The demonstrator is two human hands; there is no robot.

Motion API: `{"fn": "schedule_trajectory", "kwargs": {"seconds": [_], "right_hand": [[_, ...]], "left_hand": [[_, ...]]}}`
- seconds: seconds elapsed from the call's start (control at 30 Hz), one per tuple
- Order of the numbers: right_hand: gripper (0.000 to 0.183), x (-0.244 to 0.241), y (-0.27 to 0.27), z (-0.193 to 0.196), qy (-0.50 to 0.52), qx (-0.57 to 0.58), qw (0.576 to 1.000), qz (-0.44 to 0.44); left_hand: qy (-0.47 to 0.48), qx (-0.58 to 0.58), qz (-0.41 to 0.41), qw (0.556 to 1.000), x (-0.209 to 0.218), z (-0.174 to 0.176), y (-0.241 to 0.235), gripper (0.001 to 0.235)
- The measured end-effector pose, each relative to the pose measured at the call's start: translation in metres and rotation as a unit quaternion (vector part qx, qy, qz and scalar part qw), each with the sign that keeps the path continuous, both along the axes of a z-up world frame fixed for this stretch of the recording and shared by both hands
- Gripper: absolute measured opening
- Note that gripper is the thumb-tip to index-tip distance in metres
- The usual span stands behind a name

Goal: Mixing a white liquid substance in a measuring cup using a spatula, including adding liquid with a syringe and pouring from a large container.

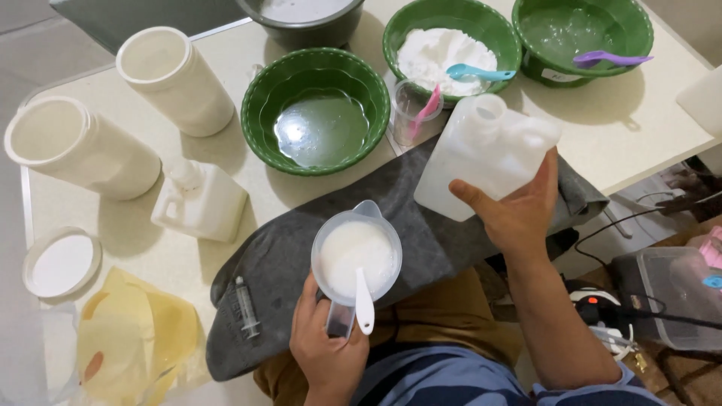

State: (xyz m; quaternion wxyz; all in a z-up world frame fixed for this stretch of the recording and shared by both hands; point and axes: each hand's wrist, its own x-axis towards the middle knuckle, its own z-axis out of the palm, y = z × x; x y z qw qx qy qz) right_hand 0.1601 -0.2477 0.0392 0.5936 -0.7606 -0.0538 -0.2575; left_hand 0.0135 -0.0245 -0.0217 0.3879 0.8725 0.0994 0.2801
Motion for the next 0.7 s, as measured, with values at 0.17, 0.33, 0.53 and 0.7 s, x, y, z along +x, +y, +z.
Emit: {"fn": "schedule_trajectory", "kwargs": {"seconds": [0.17,0.33,0.53,0.7], "right_hand": [[0.084,0.001,-0.002,0.018,0.047,0.028,0.998,0.032],[0.099,-0.021,-0.004,0.039,-0.135,-0.117,0.983,0.036],[0.049,-0.077,0.016,0.065,-0.198,-0.2,0.936,0.211],[0.062,-0.092,0.05,0.05,-0.182,-0.362,0.882,0.242]], "left_hand": [[-0.01,-0.04,-0.003,0.999,-0.002,0.01,0.002,0.033],[0.01,-0.112,-0.027,0.993,-0.009,0.027,0.0,0.035],[0.063,-0.043,-0.058,0.995,-0.004,0.029,0.011,0.028],[0.0,-0.005,-0.018,1.0,-0.004,0.024,0.0,0.044]]}}
